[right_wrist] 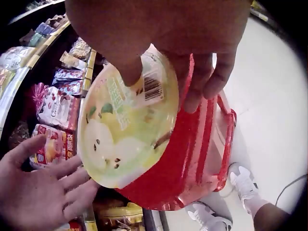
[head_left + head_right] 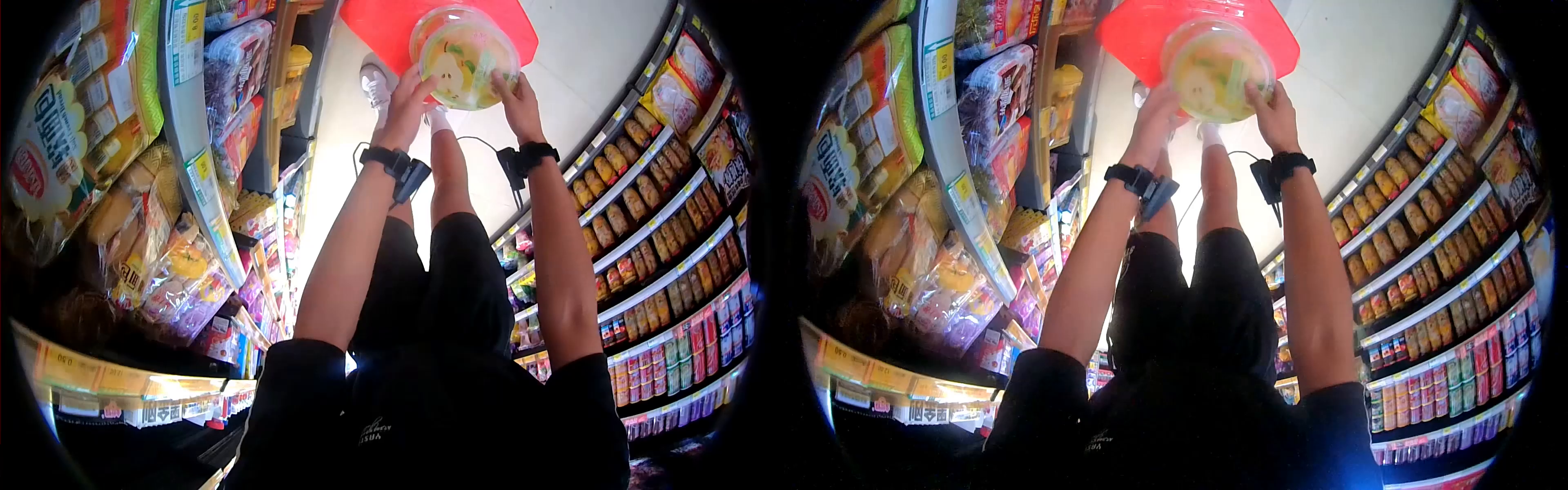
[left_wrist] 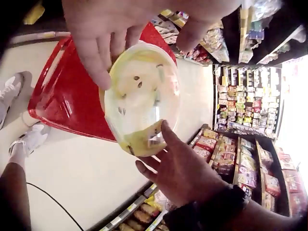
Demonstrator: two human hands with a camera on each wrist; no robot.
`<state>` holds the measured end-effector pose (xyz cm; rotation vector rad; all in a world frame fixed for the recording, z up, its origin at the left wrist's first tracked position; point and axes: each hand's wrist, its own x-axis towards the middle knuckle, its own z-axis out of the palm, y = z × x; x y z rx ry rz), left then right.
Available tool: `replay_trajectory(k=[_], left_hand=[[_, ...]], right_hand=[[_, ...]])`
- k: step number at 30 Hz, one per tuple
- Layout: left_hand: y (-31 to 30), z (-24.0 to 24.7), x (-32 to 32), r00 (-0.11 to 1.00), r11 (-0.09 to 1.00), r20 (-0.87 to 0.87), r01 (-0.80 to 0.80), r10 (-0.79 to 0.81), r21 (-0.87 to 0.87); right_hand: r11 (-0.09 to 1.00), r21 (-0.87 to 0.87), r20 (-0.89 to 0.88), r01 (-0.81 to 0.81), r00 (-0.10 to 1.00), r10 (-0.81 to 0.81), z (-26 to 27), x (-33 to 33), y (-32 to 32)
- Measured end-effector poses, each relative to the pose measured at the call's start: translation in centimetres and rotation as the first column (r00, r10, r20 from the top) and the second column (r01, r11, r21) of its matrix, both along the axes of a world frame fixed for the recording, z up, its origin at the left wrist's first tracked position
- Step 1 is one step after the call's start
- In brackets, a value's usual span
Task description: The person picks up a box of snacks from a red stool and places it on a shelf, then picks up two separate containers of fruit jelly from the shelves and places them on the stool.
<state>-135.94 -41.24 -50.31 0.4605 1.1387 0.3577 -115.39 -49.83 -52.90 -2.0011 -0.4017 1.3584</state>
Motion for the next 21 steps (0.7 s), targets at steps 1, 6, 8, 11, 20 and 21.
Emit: replay_trajectory(k=[1, 6, 8, 11, 20, 21], left_hand=[[0.0, -1.1, -0.3, 0.998, 1.0, 0.054, -0.01, 0.009, 0.005], [0.5, -1.4, -1.0, 0.998, 1.0, 0.06, 0.005, -0.005, -0.001], [1.0, -1.4, -0.8, 1.0, 1.0, 0.018, -0.022, 0.022, -0.007], [0.8, -0.5, -1.1, 0.995, 1.0, -0.095, -0.007, 0.008, 0.01], [-0.8, 3.5, -5.4, 0.954, 0.976, -0.231, 0.207, -0.188, 0.06], [-1.2, 4.5, -6.9, 0.937, 0.962, -0.241, 0.27, -0.254, 0.036]], right_hand=[[0.998, -0.064, 0.022, -0.026, 0.999, 0.028, 1.1, 0.0, 0.5], [0.996, -0.006, 0.23, -0.091, 0.969, 0.09, 1.7, -0.8, 0.3], [0.995, 0.033, 0.257, -0.099, 0.963, 0.087, 2.2, -0.9, 1.0], [0.992, 0.031, 0.274, -0.123, 0.955, 0.11, 2.5, -1.3, 1.2], [0.981, 0.024, 0.299, -0.192, 0.938, 0.176, 3.7, -0.6, 0.7], [0.974, 0.05, 0.322, -0.22, 0.927, 0.193, 3.9, -0.7, -0.6]])
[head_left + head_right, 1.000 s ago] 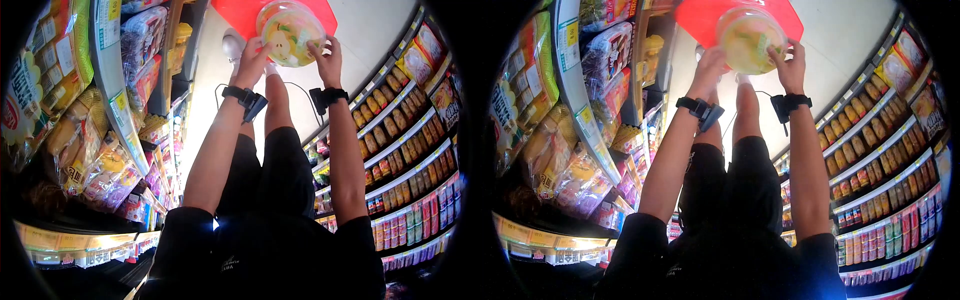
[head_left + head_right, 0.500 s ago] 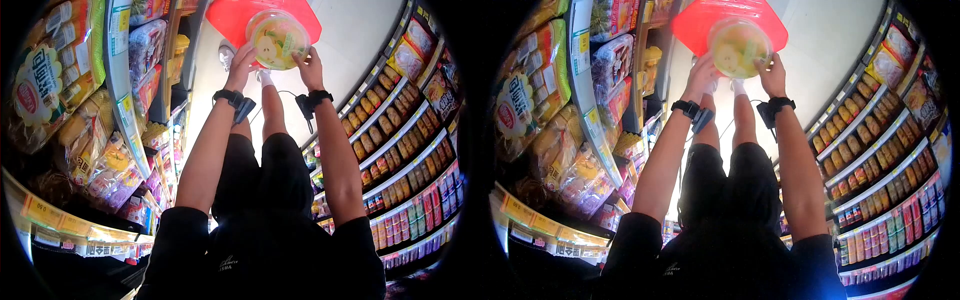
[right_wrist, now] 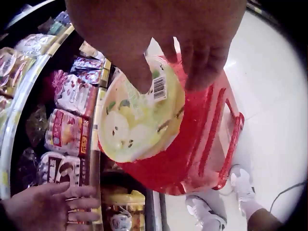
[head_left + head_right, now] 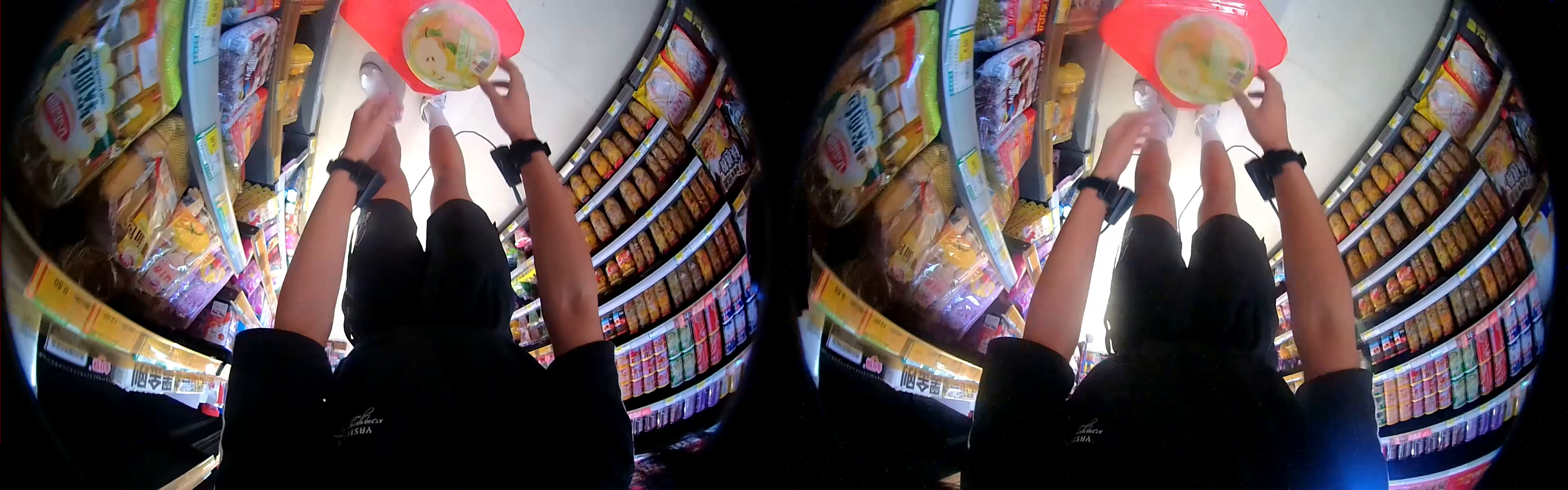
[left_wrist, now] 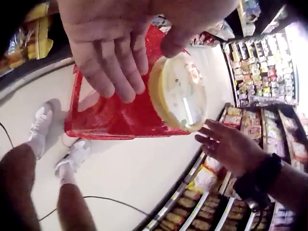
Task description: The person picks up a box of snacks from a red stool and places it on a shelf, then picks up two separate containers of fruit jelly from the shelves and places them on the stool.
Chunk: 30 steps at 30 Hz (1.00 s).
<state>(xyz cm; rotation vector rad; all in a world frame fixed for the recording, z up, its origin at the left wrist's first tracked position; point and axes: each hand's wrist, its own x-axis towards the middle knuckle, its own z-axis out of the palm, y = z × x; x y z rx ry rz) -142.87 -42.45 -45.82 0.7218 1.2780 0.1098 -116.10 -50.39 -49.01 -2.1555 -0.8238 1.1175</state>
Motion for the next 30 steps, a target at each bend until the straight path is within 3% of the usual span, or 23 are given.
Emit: replay_trajectory(k=[2, 3, 4, 6, 8, 10, 13, 16, 20, 21, 25, 30], left_hand=[[-2.4, -0.3, -4.3, 0.976, 0.974, -0.022, 0.218, -0.218, 0.064], [-3.6, 0.3, -6.4, 0.968, 0.969, 0.056, 0.245, -0.247, 0.034], [-4.4, 1.7, -8.1, 0.953, 0.962, 0.134, 0.274, -0.273, 0.009], [-5.1, 6.5, -10.2, 0.872, 0.874, 0.061, 0.485, -0.485, 0.018], [-6.7, 10.6, -11.6, 0.865, 0.859, 0.068, 0.502, -0.498, -0.1], [-7.5, 15.1, -12.1, 0.789, 0.785, 0.036, 0.613, -0.613, -0.092], [-8.5, 20.7, -11.6, 0.857, 0.86, 0.13, 0.508, -0.499, -0.052], [-9.1, 23.5, -11.9, 0.829, 0.83, 0.139, 0.553, -0.541, -0.067], [-11.4, 26.5, -11.4, 0.921, 0.921, 0.03, 0.388, -0.39, 0.044], [-12.0, 27.1, -11.1, 0.94, 0.94, 0.013, 0.34, -0.34, 0.034], [-17.1, 25.8, -12.4, 0.997, 0.999, -0.071, 0.028, -0.024, 0.047], [-22.1, 24.2, -12.8, 0.989, 0.987, -0.101, -0.09, 0.104, 0.13]], right_hand=[[0.99, -0.045, -0.057, -0.137, 0.989, 0.134, 2.6, -0.2, -2.3], [0.967, -0.118, -0.159, -0.227, 0.965, 0.207, 4.5, -0.3, -3.4], [0.93, -0.179, -0.261, -0.322, 0.927, 0.27, 6.6, -0.4, -4.7], [0.848, -0.137, -0.421, -0.512, 0.805, 0.418, 9.4, -0.8, -8.8], [0.807, -0.163, -0.618, -0.568, 0.696, 0.365, 15.6, -1.4, -10.3], [0.873, -0.118, -0.743, -0.473, 0.625, 0.238, 19.5, -2.0, -13.4], [0.872, -0.091, -0.824, -0.48, 0.529, 0.205, 25.7, -0.9, -13.6], [0.863, -0.002, -0.834, -0.506, 0.477, 0.278, 28.4, 0.2, -14.7], [0.832, 0.168, -0.881, -0.528, 0.299, 0.367, 30.4, 1.2, -14.4], [0.818, 0.216, -0.845, -0.533, 0.319, 0.43, 30.7, 1.3, -14.1], [0.81, 0.154, -0.856, -0.566, 0.332, 0.395, 29.7, 2.0, -13.9], [0.71, -0.027, -0.852, -0.704, 0.388, 0.352, 25.1, 3.4, -14.1]])
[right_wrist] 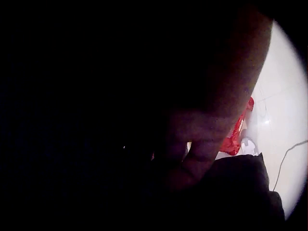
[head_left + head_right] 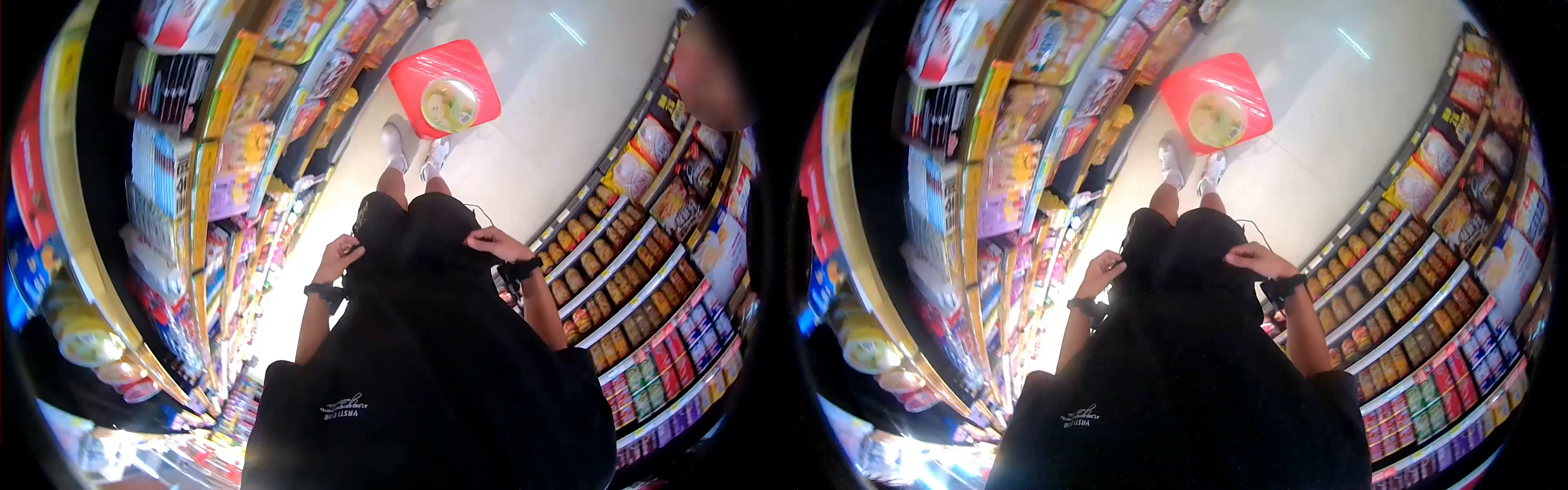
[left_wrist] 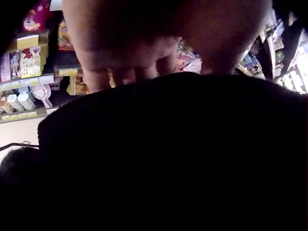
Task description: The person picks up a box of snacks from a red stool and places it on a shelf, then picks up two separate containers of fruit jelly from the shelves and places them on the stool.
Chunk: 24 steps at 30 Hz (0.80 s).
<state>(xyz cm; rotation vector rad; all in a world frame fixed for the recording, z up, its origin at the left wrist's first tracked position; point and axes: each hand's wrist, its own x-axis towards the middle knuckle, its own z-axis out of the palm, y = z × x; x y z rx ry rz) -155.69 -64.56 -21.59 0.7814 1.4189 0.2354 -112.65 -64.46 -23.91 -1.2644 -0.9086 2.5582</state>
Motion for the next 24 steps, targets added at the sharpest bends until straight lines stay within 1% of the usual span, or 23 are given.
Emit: replay_trajectory(k=[2, 4, 5, 6, 7, 8, 9, 10, 11, 14, 15, 16, 17, 19, 20, 21, 24], left_hand=[[-0.9, -0.1, -0.3, 0.997, 0.997, 0.046, -0.067, 0.066, 0.04], [-1.9, -1.1, -0.5, 0.98, 0.976, 0.043, -0.197, 0.194, 0.089], [-2.7, -1.7, -0.5, 0.965, 0.959, 0.043, -0.262, 0.259, 0.112], [-3.3, -2.4, -0.6, 0.961, 0.954, 0.04, -0.276, 0.273, 0.114], [-3.9, -3.2, -0.5, 0.957, 0.95, 0.04, -0.29, 0.287, 0.115], [-4.4, -4.1, -0.5, 0.953, 0.947, 0.041, -0.301, 0.299, 0.113], [-5.1, -5.5, -0.7, 0.961, 0.954, 0.023, -0.278, 0.277, 0.115], [-5.6, -5.7, -0.5, 0.961, 0.956, 0.001, -0.274, 0.275, 0.107], [-5.7, -6.1, -0.4, 0.963, 0.958, -0.017, -0.266, 0.269, 0.106], [-6.6, -7.1, -0.5, 0.965, 0.955, -0.042, -0.249, 0.259, 0.161], [-7.4, -7.3, -0.8, 0.963, 0.949, -0.048, -0.25, 0.264, 0.191], [-8.6, -7.4, -1.1, 0.96, 0.941, -0.055, -0.256, 0.274, 0.22], [-10.1, -7.6, -1.5, 0.95, 0.921, -0.093, -0.26, 0.298, 0.29], [-13.8, -8.3, -2.9, 0.912, 0.872, -0.067, -0.363, 0.405, 0.328], [-16.0, -8.6, -3.5, 0.887, 0.843, -0.053, -0.415, 0.458, 0.341], [-18.2, -8.9, -4.1, 0.875, 0.836, -0.069, -0.431, 0.479, 0.338], [-25.5, -11.1, -5.2, 0.881, 0.849, 0.056, -0.469, 0.47, 0.243]], right_hand=[[0.999, 0.045, -0.069, -0.007, 0.998, 0.01, -1.1, 0.0, 0.6], [0.994, 0.108, -0.141, -0.029, 0.989, 0.044, -2.5, -0.4, 1.1], [0.994, 0.094, -0.053, -0.054, 0.997, 0.059, -3.6, -0.7, 1.3], [0.994, 0.08, 0.038, -0.075, 0.997, 0.072, -5.5, -0.6, 1.0], [0.994, 0.066, 0.131, -0.092, 0.988, 0.082, -5.8, -0.8, 1.3], [0.999, -0.02, 0.134, -0.043, 0.99, 0.046, -6.0, -0.9, 1.3], [0.994, -0.105, 0.142, 0.01, 0.99, 0.005, -5.5, -1.3, 1.4], [0.98, -0.185, 0.156, 0.069, 0.987, -0.04, -4.5, -2.2, 1.7], [0.998, -0.056, 0.206, 0.037, 0.978, -0.025, -3.4, -3.0, 1.8], [0.992, -0.055, 0.206, -0.111, 0.971, 0.12, -3.7, -5.3, 1.5], [0.985, 0.103, 0.212, -0.14, 0.97, 0.116, -3.6, -6.0, 1.3], [0.981, 0.131, 0.237, -0.146, 0.965, 0.113, -3.6, -6.5, 1.2], [0.975, 0.154, 0.26, -0.157, 0.959, 0.114, -3.7, -7.1, 1.1], [0.969, 0.183, 0.285, -0.164, 0.952, 0.107, -3.8, -8.4, 0.1], [0.975, 0.184, 0.268, -0.129, 0.96, 0.076, -3.7, -8.9, -0.8], [0.964, 0.212, 0.284, -0.16, 0.954, 0.096, -4.0, -9.5, -2.0], [0.926, 0.279, 0.381, -0.253, 0.915, 0.136, -5.8, -11.3, -6.8]])
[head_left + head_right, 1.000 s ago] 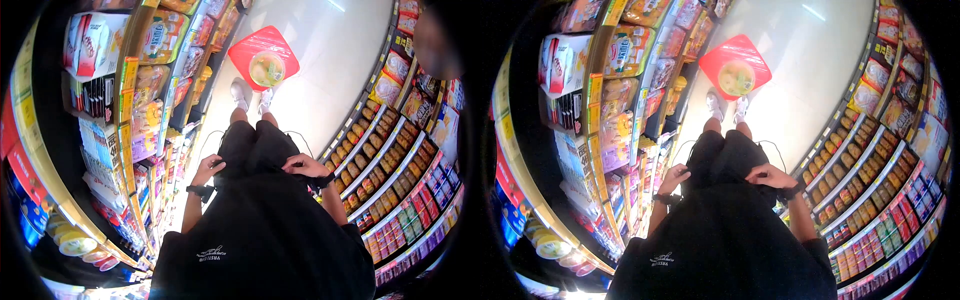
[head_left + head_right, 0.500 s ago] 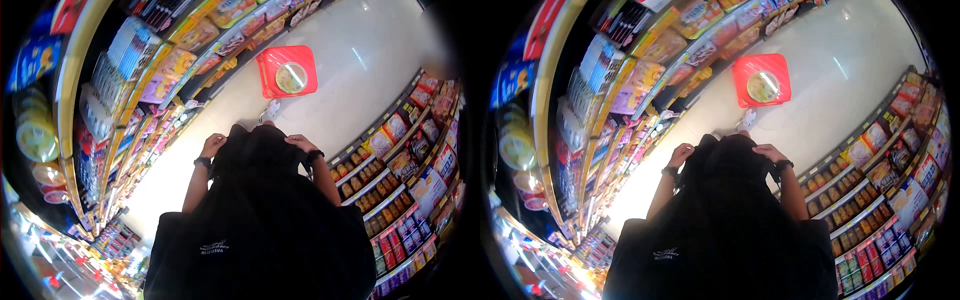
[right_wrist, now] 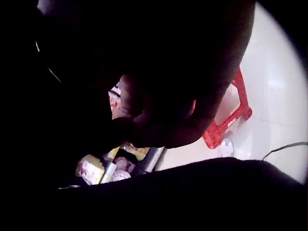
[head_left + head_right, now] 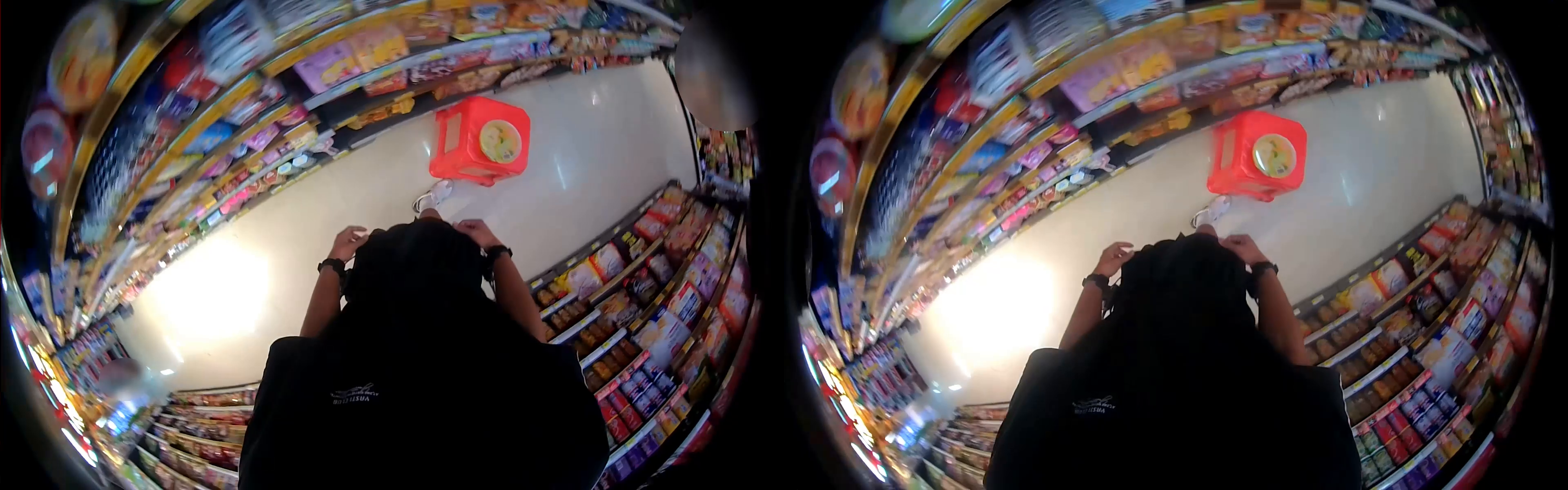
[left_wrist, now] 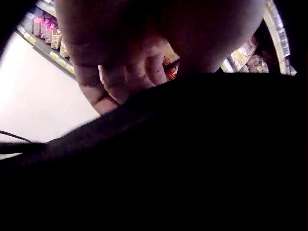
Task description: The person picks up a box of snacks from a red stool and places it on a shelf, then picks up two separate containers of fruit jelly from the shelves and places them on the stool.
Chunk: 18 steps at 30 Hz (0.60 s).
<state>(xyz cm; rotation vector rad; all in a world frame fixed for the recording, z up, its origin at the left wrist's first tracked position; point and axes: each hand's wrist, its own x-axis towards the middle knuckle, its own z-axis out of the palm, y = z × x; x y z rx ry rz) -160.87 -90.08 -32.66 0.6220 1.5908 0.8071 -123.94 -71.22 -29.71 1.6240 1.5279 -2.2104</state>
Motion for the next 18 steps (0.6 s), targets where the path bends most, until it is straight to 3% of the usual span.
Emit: replay_trajectory(k=[1, 2, 3, 4, 5, 6, 8, 9, 12, 13, 16, 17, 18], left_hand=[[-1.8, 0.5, -0.4, 0.995, 0.991, -0.024, 0.095, -0.097, -0.09], [-4.2, 0.8, -0.5, 0.995, 0.989, 0.019, 0.098, -0.097, -0.107], [-6.5, 1.0, -0.6, 0.994, 0.988, 0.063, 0.099, -0.092, -0.12], [-8.7, 1.0, -0.5, 0.991, 0.987, 0.106, 0.097, -0.084, -0.128], [-11.6, -1.7, -0.7, 0.983, 0.986, 0.097, 0.159, -0.153, -0.051], [-13.5, -0.8, -0.8, 0.986, 0.987, 0.131, 0.114, -0.099, -0.115], [-17.3, 2.3, -1.4, 0.98, 0.97, 0.194, 0.014, 0.034, -0.241], [-20.5, -1.0, -1.4, 0.982, 0.995, 0.162, -0.101, 0.096, 0.021], [-25.6, 4.6, -2.2, 0.874, 0.92, 0.288, -0.377, 0.391, -0.105], [-28.0, 0.6, -1.2, 0.799, 0.87, 0.375, -0.492, 0.469, -0.04], [-32.7, -2.7, 0.7, 0.761, 0.801, 0.336, -0.598, 0.555, 0.031], [-35.2, -1.6, 2.3, 0.673, 0.716, 0.4, -0.696, 0.622, 0.058], [-36.2, -1.2, 3.3, 0.616, 0.657, 0.398, -0.753, 0.68, 0.043]], right_hand=[[0.997, 0.044, 0.037, -0.064, 0.997, 0.062, -1.1, -0.5, -1.9], [0.991, 0.048, 0.07, -0.123, 0.99, 0.119, -0.7, -1.3, -3.9], [0.941, 0.141, 0.205, -0.307, 0.939, 0.275, -1.9, -1.7, -5.7], [0.955, 0.123, 0.143, -0.268, 0.957, 0.25, -2.2, -2.0, -8.3], [0.875, 0.329, 0.052, -0.356, 0.932, 0.359, -2.8, -2.2, -10.2], [0.875, 0.119, 0.27, -0.47, 0.863, 0.427, -3.8, -2.9, -11.1], [0.813, 0.146, 0.282, -0.564, 0.812, 0.512, -1.0, -5.3, -12.0], [0.812, 0.134, 0.288, -0.568, 0.807, 0.517, 0.1, -6.8, -12.3], [0.723, 0.092, 0.28, -0.685, 0.714, 0.641, 1.6, -11.5, -11.9], [0.677, 0.087, 0.271, -0.731, 0.671, 0.69, 1.9, -13.5, -11.4], [0.564, 0.185, 0.235, -0.805, 0.593, 0.77, -5.0, -17.5, -8.7], [0.426, 0.325, 0.199, -0.844, 0.502, 0.842, -0.3, -23.8, -10.7], [0.341, 0.356, 0.235, -0.87, 0.437, 0.868, 0.8, -26.8, -11.5]])
